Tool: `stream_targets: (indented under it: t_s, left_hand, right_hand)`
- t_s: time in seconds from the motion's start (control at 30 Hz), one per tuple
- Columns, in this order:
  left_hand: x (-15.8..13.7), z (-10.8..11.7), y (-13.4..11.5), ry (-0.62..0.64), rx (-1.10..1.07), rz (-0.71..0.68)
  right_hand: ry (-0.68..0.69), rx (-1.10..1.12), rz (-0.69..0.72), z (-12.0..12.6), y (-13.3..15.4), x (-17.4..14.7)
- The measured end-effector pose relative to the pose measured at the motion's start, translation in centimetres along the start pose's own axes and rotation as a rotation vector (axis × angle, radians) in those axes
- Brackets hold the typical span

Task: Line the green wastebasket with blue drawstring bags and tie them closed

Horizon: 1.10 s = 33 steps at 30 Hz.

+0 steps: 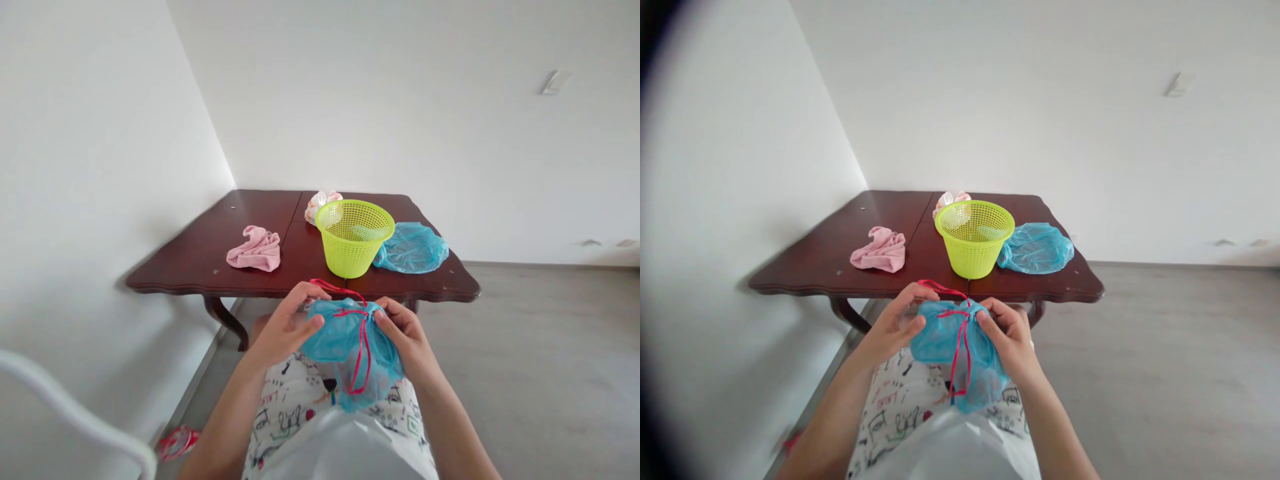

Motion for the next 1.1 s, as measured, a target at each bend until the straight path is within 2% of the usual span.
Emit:
stream_targets:
  t_s: [0.07,0.13,0.27,0.37,0.47,0.6,0.7,0.83,0.9,1.0,1.1]
  left_hand:
    - [0.1,-1.5,-1.1,0.064,0.104,-0.099]
    - [0.3,-2.9,-1.1,0.102,0.16,-0.087]
    - [0.6,-3.7,-1.1,0.036,0.163,-0.088]
    - [0.5,-4.8,-1.8,0.081,0.16,-0.153]
    - [0.4,-5.4,-1.6,0.113,0.222,-0.114]
    - [0.1,-4.5,-1.1,0.015,0.226,-0.016]
    - [-0.1,-3.5,-1.1,-0.086,0.064,0.011]
    - [0.1,-1.3,-1.9,-0.297,-0.334,-0.066]
    - [0.1,-0.3,-2.2,-0.384,-0.558,-0.101]
    - [-0.1,0.6,-2.8,-0.414,-0.849,-0.132]
    - [-0.8,2.5,-3.5,-0.444,-0.964,-0.222]
  right_hand:
    - [0.016,-0.05,0.01,-0.3,-0.4,0.2]
    - [0.014,-0.078,0.031,-0.4,-0.6,0.3]
    - [-0.011,-0.131,0.078,-0.5,-0.5,0.0]
    - [0.006,-0.154,0.095,-0.7,-0.2,-0.3]
    - [0.051,-0.182,0.132,-1.1,0.2,-0.7]
    - [-0.015,-0.257,0.175,-0.2,0.2,-1.2]
    - [-0.051,-0.287,0.196,0.6,0.2,-1.5]
    - [-0.12,-0.237,0.227,1.5,1.1,-2.0]
    - [-0.22,-0.188,0.249,2.4,1.7,-2.3]
    - [-0.408,-0.118,0.278,4.3,2.1,-2.9]
    - [-0.557,0.066,0.252,6.6,0.6,-3.2]
Point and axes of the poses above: each hand's wrist, its own x-axis towards the middle knuckle, its own z-axis out of the back of the hand, y = z × x, the point moved 9 cm from there along x, towards the middle knuckle, and after that the axes turned 3 degrees about y, right-handed, at the moved point
